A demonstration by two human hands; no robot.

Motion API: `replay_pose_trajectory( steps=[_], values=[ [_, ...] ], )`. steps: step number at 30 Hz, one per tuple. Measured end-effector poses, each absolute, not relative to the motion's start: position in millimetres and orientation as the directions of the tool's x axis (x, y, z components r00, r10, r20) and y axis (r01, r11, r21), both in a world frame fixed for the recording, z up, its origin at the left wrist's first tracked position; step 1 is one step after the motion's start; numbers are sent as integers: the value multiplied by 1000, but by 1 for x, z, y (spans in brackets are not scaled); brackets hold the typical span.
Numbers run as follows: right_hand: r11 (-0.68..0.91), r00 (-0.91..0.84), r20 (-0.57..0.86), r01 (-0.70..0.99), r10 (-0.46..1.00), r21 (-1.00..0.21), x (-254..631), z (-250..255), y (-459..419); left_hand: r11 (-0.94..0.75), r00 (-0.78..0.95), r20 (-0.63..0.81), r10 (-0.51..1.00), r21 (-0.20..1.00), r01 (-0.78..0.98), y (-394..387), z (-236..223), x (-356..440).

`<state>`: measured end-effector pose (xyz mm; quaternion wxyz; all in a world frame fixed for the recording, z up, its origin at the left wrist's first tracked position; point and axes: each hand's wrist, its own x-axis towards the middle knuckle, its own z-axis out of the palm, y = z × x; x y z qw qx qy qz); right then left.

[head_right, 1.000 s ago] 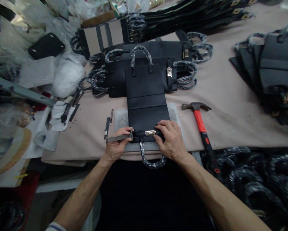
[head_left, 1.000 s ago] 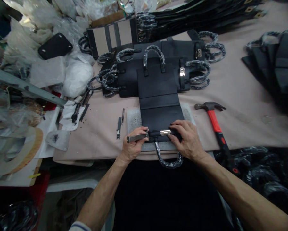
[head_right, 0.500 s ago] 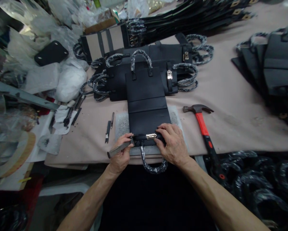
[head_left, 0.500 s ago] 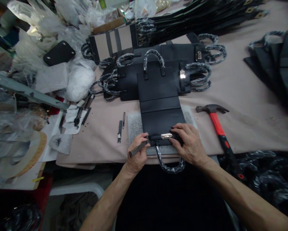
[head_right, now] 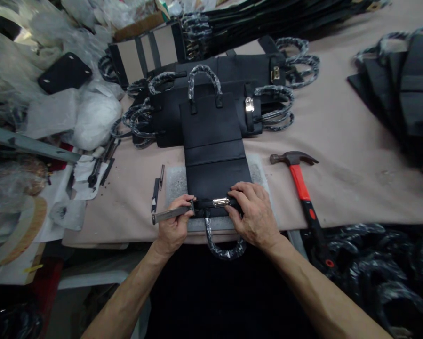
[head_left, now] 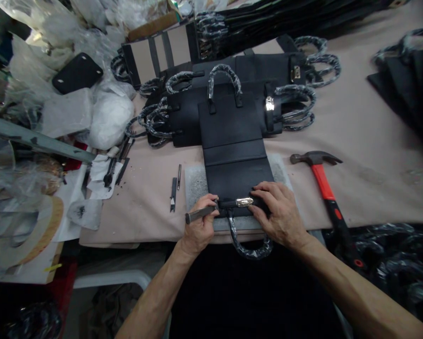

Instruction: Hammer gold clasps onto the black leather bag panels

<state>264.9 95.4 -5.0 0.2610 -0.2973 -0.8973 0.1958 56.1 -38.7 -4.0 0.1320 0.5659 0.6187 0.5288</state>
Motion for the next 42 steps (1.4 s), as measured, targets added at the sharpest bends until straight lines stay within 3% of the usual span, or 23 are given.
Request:
replay_pose_trajectory(
  steps=[17,30,36,39,42],
  values=[
    [739,-678,354,433,645,-517,264,-3,95,-209,-198,419,886,742,637,-31,3,49],
    [738,-668,374,413,644,-533,264,-3,93,-118,-227,377,898,703,701,-26,13,56],
    [704,-598,443,317,668,-635,276,3,100,-32,-247,261,933,744,667,-22,24,59],
    [652,-431,489,502,758,-569,312,10,116,-14,-258,236,937,763,646,-20,30,61],
    [458,-333,357,812,873,-363,362,9,138,-11,-239,218,946,761,649,-19,32,63]
  ],
)
